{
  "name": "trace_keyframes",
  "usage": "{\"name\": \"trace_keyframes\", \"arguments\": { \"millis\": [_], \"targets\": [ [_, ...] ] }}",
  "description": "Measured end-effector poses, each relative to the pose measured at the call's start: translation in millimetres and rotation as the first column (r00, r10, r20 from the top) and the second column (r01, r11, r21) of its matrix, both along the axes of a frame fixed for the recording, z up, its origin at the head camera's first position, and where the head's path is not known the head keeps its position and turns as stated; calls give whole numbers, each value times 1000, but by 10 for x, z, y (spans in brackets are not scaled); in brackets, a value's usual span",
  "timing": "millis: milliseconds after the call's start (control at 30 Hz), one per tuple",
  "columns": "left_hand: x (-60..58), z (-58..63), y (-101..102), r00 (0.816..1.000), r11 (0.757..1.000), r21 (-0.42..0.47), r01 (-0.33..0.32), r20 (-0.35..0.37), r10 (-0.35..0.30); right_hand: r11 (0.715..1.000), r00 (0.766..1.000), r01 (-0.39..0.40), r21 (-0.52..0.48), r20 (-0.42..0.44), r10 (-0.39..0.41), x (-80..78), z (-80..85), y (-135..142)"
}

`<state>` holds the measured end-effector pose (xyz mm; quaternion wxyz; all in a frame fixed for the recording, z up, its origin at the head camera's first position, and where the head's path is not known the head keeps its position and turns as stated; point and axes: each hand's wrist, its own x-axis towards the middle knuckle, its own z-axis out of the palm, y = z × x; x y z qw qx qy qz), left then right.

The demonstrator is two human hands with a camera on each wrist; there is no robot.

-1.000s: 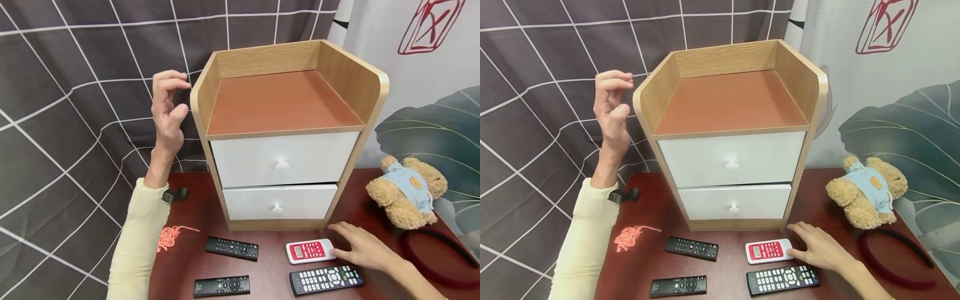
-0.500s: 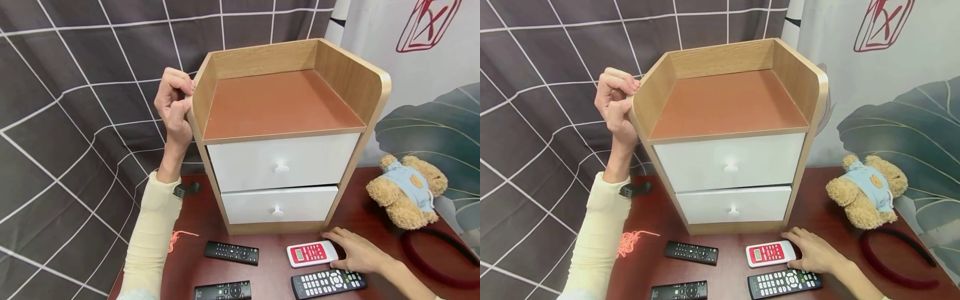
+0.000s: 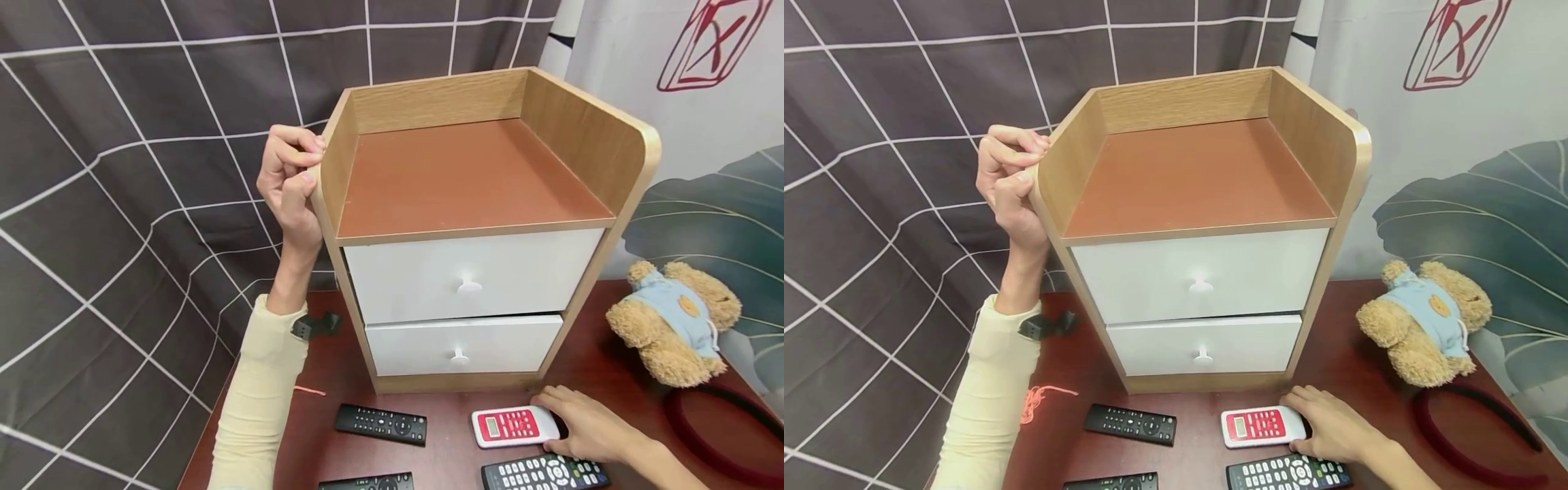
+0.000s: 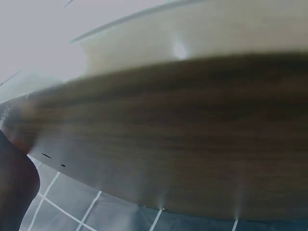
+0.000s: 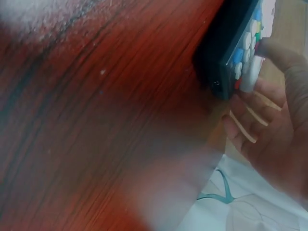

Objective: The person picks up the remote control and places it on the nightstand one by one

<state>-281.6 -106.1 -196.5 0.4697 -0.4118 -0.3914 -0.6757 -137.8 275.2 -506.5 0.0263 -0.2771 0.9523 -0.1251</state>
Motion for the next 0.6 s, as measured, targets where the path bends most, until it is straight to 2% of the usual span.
{"name": "trace_keyframes", "arguments": {
  "millis": [200, 267, 367, 467, 533, 600],
  "targets": [
    [-34, -2, 26, 1000, 1000, -3, -17, -24, 17, 996, 997, 63, -70, -37, -66, 87, 112, -27],
    [-47, -10, 24, 999, 1000, -12, -24, -21, 24, 990, 996, 89, -112, -13, -91, 112, 141, -43],
    [-66, -29, 14, 1000, 999, -25, -30, -5, 30, 969, 988, 147, -197, 78, -134, 162, 169, -73],
    [-67, -45, 0, 999, 999, -20, -35, 24, 35, 927, 963, 230, -296, 204, -173, 215, 171, -93],
    [-58, -51, -11, 998, 999, -11, -40, 39, 40, 885, 933, 301, -356, 301, -196, 247, 174, -97],
    [-43, -54, -23, 997, 999, -4, -52, 49, 52, 829, 890, 367, -423, 419, -180, 272, 189, -90]
  ]
}}
